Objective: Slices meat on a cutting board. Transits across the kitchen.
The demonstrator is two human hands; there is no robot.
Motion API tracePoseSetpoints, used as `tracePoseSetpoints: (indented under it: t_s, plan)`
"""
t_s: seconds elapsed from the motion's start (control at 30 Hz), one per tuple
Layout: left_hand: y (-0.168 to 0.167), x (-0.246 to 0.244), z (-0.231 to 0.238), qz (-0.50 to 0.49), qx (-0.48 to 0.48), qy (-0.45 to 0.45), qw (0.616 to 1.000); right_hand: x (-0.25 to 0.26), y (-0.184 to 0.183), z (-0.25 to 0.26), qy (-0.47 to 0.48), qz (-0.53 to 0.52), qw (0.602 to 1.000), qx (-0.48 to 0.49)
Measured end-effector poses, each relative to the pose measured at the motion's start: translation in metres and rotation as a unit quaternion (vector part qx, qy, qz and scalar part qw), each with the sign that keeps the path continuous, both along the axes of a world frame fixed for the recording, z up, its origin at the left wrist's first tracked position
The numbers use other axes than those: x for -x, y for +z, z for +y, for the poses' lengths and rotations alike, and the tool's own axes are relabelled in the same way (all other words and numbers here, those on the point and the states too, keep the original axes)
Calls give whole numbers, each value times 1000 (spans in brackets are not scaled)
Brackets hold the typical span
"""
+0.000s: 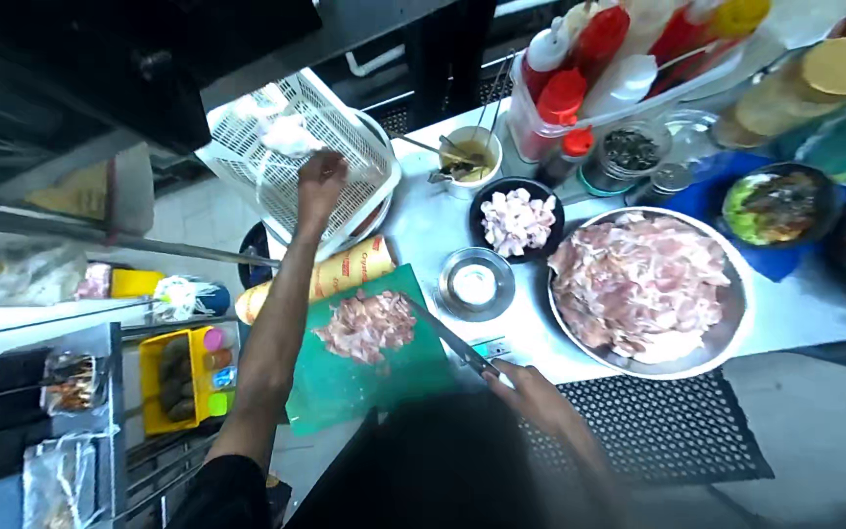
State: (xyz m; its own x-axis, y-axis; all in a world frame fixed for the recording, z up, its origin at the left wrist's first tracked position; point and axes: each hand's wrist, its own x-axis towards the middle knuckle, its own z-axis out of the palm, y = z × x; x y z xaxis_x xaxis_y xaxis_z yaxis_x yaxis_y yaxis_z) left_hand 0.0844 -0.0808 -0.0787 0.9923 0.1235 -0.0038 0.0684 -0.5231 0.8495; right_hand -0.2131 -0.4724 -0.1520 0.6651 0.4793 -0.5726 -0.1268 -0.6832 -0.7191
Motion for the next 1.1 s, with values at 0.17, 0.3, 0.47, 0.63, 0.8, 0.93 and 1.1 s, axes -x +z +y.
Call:
tracePoseSetpoints:
  t_s: [0.17, 0.3, 0.47, 0.63, 0.8, 0.93, 1.1]
  plan:
    - [-41, -57, 84, 52, -251, 18, 967, -46, 1, 15, 23, 0, 1000, -12]
    - [-56, -101, 90, 66, -381, -66, 920, -64, 4, 16, -6, -21, 999, -35]
    - [-69, -131, 77, 145, -519, -90, 838, -58, 5, -1, -62, -8, 998, -14]
    - [-81, -138, 78, 85, -603, -147, 779, -43, 0, -13, -104, 5, 995, 2]
    - [-71, -130, 82, 98, -627, -164, 755, -40, 3, -11, -111, 1, 994, -1]
    - [-61, -123, 75, 178, -590, -80, 783, -35, 5, -10, -114, -23, 993, -2]
    - [-71, -122, 88, 193, -499, -25, 845, -24, 2, -17, -145, -18, 989, -4]
